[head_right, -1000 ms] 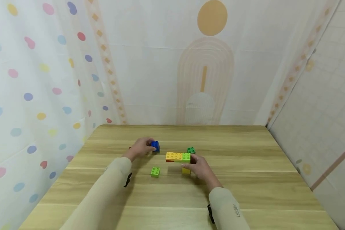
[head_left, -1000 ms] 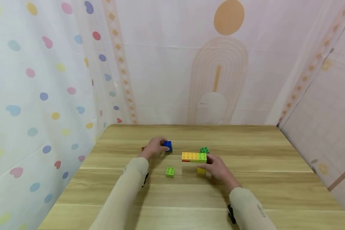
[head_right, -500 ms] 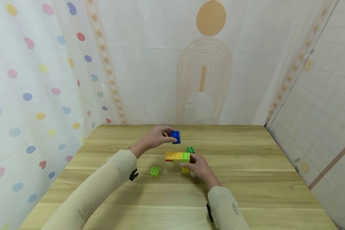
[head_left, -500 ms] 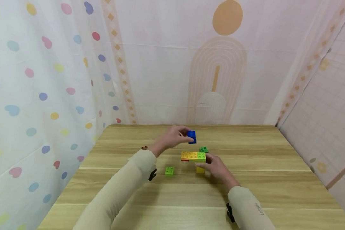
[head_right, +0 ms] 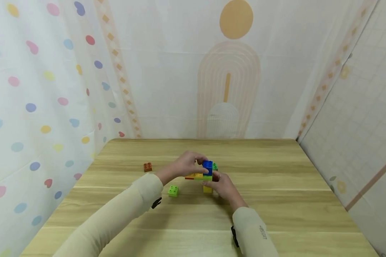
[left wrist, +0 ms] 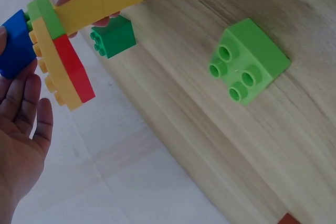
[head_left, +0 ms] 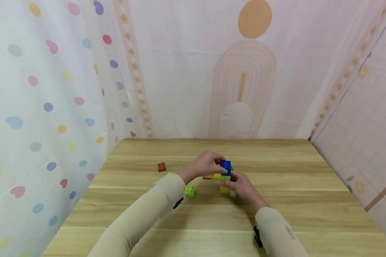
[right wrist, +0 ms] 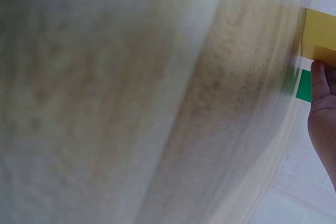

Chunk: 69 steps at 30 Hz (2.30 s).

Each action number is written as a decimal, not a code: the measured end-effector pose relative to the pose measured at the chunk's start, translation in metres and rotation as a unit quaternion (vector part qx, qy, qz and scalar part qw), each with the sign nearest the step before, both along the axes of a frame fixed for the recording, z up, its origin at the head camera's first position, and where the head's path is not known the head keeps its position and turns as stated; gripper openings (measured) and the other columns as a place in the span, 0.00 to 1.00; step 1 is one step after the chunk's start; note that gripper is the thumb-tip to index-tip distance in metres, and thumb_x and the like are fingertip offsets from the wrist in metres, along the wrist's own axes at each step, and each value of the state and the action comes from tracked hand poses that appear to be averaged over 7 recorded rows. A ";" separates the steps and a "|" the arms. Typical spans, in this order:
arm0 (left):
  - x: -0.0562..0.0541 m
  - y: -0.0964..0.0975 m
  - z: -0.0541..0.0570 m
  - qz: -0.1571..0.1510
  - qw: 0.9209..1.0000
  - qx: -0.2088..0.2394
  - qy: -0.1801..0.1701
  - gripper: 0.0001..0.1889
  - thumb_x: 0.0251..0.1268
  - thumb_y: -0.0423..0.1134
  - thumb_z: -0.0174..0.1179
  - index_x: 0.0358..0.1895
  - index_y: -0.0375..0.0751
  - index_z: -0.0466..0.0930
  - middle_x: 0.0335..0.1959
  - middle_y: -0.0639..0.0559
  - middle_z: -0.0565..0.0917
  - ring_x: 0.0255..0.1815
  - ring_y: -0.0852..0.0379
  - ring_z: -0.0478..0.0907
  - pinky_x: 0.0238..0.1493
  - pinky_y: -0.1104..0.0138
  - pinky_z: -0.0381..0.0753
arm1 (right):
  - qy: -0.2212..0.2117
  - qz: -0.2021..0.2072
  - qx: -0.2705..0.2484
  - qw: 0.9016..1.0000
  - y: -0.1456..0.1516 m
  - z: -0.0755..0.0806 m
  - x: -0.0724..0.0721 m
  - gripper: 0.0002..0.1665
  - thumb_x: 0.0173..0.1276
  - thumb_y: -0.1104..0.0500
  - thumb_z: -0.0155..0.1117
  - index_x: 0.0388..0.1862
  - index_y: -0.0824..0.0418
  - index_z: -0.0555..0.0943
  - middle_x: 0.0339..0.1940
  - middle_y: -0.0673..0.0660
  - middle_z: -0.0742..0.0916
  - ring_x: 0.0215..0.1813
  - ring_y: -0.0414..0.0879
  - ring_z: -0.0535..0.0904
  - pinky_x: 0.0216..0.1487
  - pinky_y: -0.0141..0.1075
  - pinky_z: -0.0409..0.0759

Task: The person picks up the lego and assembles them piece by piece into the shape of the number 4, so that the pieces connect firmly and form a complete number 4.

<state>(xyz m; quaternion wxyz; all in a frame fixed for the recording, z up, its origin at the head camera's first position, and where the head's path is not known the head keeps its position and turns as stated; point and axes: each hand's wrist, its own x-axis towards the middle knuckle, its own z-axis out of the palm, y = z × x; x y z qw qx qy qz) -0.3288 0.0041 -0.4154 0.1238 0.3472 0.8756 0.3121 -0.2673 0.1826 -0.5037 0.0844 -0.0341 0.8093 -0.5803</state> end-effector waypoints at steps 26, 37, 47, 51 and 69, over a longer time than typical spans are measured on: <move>0.003 0.008 -0.023 0.031 0.999 0.016 0.008 0.34 0.66 0.59 0.62 0.68 0.42 0.73 0.56 0.49 0.81 0.57 0.52 0.76 0.56 0.59 0.76 | 0.016 -0.020 0.039 0.999 0.017 -0.001 0.008 0.17 0.69 0.55 0.69 0.55 0.57 0.83 0.50 0.53 0.87 0.51 0.48 0.80 0.57 0.50 0.76; -0.040 -0.011 -0.059 0.141 0.987 0.073 -0.001 0.23 0.71 0.41 0.60 0.63 0.32 0.75 0.51 0.41 0.82 0.51 0.47 0.78 0.52 0.55 0.78 | 0.039 -0.155 0.092 0.983 0.043 -0.002 0.025 0.28 0.63 0.56 0.74 0.57 0.67 0.77 0.46 0.61 0.85 0.46 0.51 0.81 0.44 0.41 0.82; -0.032 0.036 -0.081 0.114 0.991 -0.042 -0.053 0.33 0.62 0.48 0.70 0.66 0.36 0.73 0.54 0.43 0.82 0.53 0.50 0.79 0.55 0.56 0.77 | 0.024 -0.201 0.131 0.971 0.046 0.002 0.033 0.38 0.67 0.53 0.70 0.66 0.71 0.65 0.59 0.71 0.80 0.57 0.60 0.79 0.55 0.53 0.78; -0.033 0.047 -0.086 0.124 0.990 -0.066 -0.014 0.21 0.61 0.44 0.71 0.52 0.34 0.80 0.39 0.49 0.83 0.39 0.56 0.77 0.44 0.60 0.78 | 0.030 -0.195 0.121 0.973 0.049 -0.001 0.033 0.37 0.66 0.53 0.71 0.66 0.69 0.68 0.57 0.68 0.82 0.55 0.57 0.80 0.53 0.50 0.80; -0.022 -0.026 -0.042 0.140 0.975 0.137 -0.106 0.12 0.62 0.39 0.67 0.45 0.39 0.80 0.40 0.49 0.82 0.41 0.54 0.78 0.42 0.62 0.80 | -0.019 -0.054 0.065 0.996 0.067 0.009 0.009 0.23 0.68 0.57 0.69 0.58 0.64 0.79 0.49 0.56 0.85 0.45 0.48 0.77 0.51 0.45 0.76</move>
